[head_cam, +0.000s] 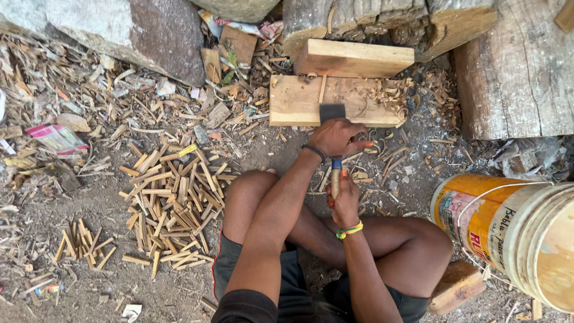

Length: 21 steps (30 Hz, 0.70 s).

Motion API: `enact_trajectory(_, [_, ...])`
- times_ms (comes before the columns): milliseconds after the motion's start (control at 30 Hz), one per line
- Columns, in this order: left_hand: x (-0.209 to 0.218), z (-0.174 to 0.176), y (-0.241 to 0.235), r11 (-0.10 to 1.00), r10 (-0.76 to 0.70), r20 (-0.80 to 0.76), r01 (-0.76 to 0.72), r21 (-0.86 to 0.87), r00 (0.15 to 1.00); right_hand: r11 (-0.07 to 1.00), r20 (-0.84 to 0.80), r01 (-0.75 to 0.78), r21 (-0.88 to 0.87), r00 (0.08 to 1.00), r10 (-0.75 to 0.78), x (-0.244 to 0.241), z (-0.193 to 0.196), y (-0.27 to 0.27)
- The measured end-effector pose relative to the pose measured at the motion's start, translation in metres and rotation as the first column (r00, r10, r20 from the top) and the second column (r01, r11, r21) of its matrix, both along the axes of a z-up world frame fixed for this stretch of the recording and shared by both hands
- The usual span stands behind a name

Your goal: The person sits on the ground and uses a chisel to carve a rectangular piece of wood, creating wood shavings. They periodically pause to clear the shavings from the wood surface with their hand and then resume carving.

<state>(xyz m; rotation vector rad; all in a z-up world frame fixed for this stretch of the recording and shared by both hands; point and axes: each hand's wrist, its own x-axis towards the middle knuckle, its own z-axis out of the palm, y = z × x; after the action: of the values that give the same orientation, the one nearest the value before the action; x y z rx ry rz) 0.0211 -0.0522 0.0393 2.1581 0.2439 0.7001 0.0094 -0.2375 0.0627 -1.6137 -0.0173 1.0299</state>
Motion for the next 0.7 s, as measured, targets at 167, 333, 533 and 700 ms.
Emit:
enact_trajectory(167, [0.0012,0.0007,0.0013,0.996,-0.008,-0.084,0.0,-0.086,0.996,0.999,0.004,0.0,-0.04,1.0,0.0,0.0008,0.0024,0.0002])
enact_trajectory(333, [0.0002,-0.0026,0.0013,0.996,0.031,-0.029,-0.033,-0.085,0.999,0.999,0.01,0.01,-0.034,1.0,-0.009,-0.001,0.0032,0.0013])
enact_trajectory(533, [0.0029,-0.0035,0.0035,0.993,0.033,-0.068,-0.04,-0.113,0.997,0.999,0.031,-0.006,-0.049,1.0,0.007,-0.0008,0.0027,0.0037])
enact_trajectory(700, [0.0015,-0.0033,0.0021,0.99,0.034,-0.06,-0.042,-0.137,0.998,0.998,0.042,-0.042,-0.043,0.998,0.044,0.003,0.0001,0.0002])
